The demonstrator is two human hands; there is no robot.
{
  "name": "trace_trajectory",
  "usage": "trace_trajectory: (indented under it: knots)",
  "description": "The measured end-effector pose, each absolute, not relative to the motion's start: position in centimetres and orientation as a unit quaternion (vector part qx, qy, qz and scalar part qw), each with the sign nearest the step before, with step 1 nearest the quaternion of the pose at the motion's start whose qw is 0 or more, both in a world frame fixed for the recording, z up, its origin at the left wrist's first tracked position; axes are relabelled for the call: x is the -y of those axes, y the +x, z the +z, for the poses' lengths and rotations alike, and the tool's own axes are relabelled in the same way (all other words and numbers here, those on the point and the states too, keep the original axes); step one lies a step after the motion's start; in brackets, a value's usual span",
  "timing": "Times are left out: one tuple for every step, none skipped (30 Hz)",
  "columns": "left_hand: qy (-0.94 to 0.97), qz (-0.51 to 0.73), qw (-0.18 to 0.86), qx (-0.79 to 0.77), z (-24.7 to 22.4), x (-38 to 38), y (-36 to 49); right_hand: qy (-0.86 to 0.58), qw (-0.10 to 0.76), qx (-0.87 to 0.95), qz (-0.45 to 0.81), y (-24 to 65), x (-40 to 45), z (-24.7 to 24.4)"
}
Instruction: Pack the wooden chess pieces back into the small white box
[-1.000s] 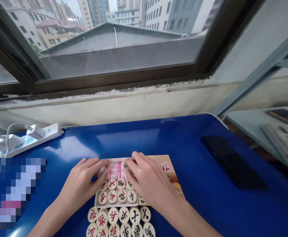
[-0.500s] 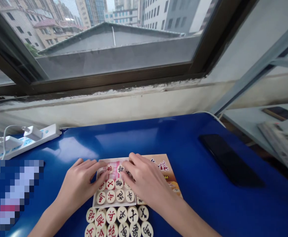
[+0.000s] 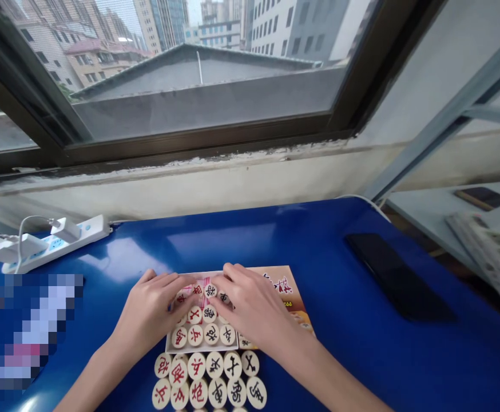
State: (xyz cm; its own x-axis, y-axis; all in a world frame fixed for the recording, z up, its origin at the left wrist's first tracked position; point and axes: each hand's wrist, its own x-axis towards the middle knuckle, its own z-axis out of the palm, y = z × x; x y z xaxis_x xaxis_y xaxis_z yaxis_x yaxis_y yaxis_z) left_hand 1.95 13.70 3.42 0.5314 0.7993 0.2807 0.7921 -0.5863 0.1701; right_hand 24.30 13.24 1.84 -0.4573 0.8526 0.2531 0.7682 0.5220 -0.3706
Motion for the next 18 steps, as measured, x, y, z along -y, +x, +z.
trace_trajectory:
  knots:
    - [0.872, 0.162, 0.015, -0.461, 3.43, -13.66, 1.95, -0.48, 0.206, 0.846, 0.108, 24.28, -13.25, 1.83]
    - [0.869, 0.157, 0.023, -0.468, 3.44, -13.63, 1.92, -0.483, 0.205, 0.844, 0.113, 24.24, -13.26, 1.84]
    - [0.866, 0.151, 0.033, -0.475, 3.47, -13.62, 1.87, -0.486, 0.204, 0.842, 0.117, 24.2, -13.27, 1.87]
    - [0.863, 0.144, 0.044, -0.482, 3.51, -13.64, 1.82, -0.489, 0.203, 0.839, 0.12, 24.15, -13.28, 1.91]
    - [0.861, 0.137, 0.053, -0.487, 3.56, -13.68, 1.78, -0.492, 0.204, 0.837, 0.122, 24.1, -13.27, 1.96]
    - [0.859, 0.13, 0.062, -0.491, 3.61, -13.74, 1.75, -0.495, 0.204, 0.836, 0.122, 24.04, -13.26, 2.0]
    - [0.858, 0.124, 0.069, -0.494, 3.67, -13.81, 1.74, -0.496, 0.205, 0.835, 0.121, 23.99, -13.25, 2.03]
    - [0.857, 0.119, 0.076, -0.496, 3.72, -13.89, 1.75, -0.496, 0.205, 0.835, 0.118, 23.94, -13.23, 2.04]
    - [0.856, 0.115, 0.081, -0.497, 3.76, -13.96, 1.78, -0.497, 0.206, 0.835, 0.115, 23.9, -13.2, 2.03]
    - [0.855, 0.113, 0.086, -0.499, 3.79, -14.01, 1.81, -0.497, 0.208, 0.835, 0.112, 23.87, -13.18, 2.01]
    - [0.855, 0.113, 0.089, -0.499, 3.81, -14.04, 1.86, -0.497, 0.209, 0.835, 0.11, 23.84, -13.16, 1.98]
    - [0.854, 0.115, 0.092, -0.499, 3.82, -14.05, 1.9, -0.496, 0.211, 0.836, 0.107, 23.81, -13.14, 1.94]
    - [0.853, 0.118, 0.094, -0.499, 3.81, -14.03, 1.94, -0.493, 0.214, 0.836, 0.105, 23.8, -13.12, 1.91]
    - [0.853, 0.121, 0.094, -0.499, 3.8, -14.0, 1.96, -0.49, 0.218, 0.838, 0.105, 23.79, -13.1, 1.91]
    - [0.853, 0.126, 0.094, -0.499, 3.8, -13.95, 1.97, -0.485, 0.225, 0.838, 0.106, 23.8, -13.07, 1.94]
    - [0.852, 0.133, 0.093, -0.497, 3.8, -13.9, 1.97, -0.481, 0.235, 0.838, 0.105, 23.82, -13.05, 2.0]
    - [0.852, 0.144, 0.093, -0.494, 3.81, -13.85, 1.95, -0.477, 0.248, 0.837, 0.104, 23.86, -13.02, 2.1]
    - [0.852, 0.16, 0.094, -0.49, 3.82, -13.79, 1.91, -0.474, 0.262, 0.834, 0.104, 23.92, -13.0, 2.23]
